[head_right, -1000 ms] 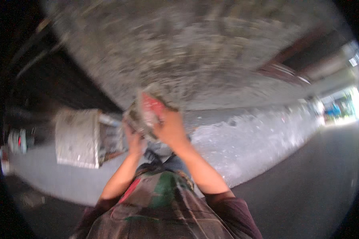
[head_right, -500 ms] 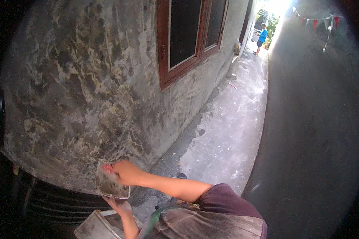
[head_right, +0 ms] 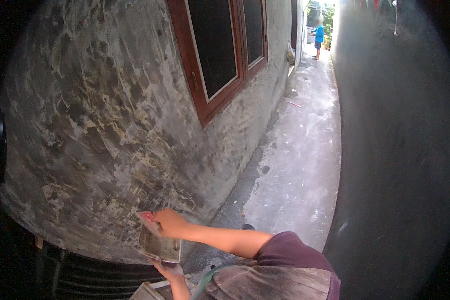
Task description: The person scoops plaster from a container using a trowel and applies it to a rough exterior wall. They smooth the material around a window frame and continue working on the wall surface, occasionally moving a wooden stool to adjust their position.
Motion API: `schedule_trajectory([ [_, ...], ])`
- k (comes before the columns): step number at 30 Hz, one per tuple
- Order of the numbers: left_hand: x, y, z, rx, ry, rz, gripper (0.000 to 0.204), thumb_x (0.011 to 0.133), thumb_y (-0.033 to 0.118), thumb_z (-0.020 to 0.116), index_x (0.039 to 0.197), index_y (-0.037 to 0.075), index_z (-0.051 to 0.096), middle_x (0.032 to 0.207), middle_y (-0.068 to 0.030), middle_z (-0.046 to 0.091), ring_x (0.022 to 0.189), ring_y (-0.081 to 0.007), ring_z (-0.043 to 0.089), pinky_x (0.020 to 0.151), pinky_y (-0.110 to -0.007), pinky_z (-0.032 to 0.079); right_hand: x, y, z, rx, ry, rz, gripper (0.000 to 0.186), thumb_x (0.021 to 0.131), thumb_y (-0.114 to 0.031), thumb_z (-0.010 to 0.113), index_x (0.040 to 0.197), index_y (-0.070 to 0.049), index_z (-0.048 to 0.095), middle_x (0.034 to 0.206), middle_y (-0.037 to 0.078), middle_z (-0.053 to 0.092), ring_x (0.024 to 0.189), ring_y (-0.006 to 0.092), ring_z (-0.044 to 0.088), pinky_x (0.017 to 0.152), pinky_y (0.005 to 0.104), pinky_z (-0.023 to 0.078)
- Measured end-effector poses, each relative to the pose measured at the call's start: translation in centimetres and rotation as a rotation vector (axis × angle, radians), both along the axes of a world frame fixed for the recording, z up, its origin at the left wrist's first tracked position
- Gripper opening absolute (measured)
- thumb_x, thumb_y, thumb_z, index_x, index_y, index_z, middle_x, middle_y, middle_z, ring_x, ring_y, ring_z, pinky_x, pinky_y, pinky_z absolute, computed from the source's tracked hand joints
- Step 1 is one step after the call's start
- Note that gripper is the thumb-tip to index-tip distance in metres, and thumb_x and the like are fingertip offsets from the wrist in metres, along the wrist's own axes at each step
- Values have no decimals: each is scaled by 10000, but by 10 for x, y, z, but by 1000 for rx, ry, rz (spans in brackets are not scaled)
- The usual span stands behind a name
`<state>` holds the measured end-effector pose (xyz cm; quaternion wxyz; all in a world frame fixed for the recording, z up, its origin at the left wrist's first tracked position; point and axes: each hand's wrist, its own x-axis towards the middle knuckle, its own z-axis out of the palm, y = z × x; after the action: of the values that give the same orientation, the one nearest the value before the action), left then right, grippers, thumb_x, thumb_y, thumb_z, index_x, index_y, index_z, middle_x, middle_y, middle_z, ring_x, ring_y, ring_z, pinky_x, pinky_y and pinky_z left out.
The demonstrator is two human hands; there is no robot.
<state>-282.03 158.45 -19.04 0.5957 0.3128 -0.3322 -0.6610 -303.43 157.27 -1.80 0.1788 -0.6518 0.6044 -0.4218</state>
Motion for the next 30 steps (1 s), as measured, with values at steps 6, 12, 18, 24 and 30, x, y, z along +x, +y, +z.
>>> schedule_trajectory([
  [6, 4, 7, 13, -42, -47, -4, 833, 972, 482, 530, 1637, 180, 129, 1627, -167, 260, 1485, -395, 309, 1201, -585, 280, -5, 14, 9, 51, 116, -58, 317, 708, -66, 681, 1004, 41, 647, 862, 249, 683, 857, 452, 672, 734, 539, 529],
  [12, -20, 27, 45, -77, -146, 208, 926, 900, 274, 649, 1630, 136, 98, 1616, -186, 256, 1451, -371, 345, 1160, -539, 327, 15, 37, 10, -27, 260, -50, 395, 745, -83, 682, 1127, 8, 638, 1035, 204, 683, 903, 395, 696, 719, 512, 551],
  [18, -25, 40, 56, -78, -171, 240, 994, 868, 231, 750, 1621, 119, 111, 1578, -197, 303, 1413, -339, 372, 1153, -492, 317, 9, 27, 25, 31, 437, 90, 292, 764, -100, 680, 1048, -35, 695, 915, 186, 704, 892, 372, 706, 720, 485, 555],
  [24, -48, 49, 61, -191, -143, 115, 951, 853, 159, 785, 1588, 94, 185, 1559, -185, 331, 1398, -299, 391, 1141, -448, 344, 36, 18, -12, 77, 426, 192, 187, 736, -125, 709, 888, -22, 746, 892, 219, 734, 884, 393, 722, 742, 496, 565],
  [30, -42, 55, 50, -32, -110, 134, 919, 876, 109, 705, 1610, 104, 153, 1597, -193, 293, 1420, -316, 372, 1156, -467, 329, 40, 22, 7, 345, 460, 399, 221, 757, -161, 684, 916, -12, 719, 923, 213, 727, 930, 421, 698, 783, 512, 549],
])
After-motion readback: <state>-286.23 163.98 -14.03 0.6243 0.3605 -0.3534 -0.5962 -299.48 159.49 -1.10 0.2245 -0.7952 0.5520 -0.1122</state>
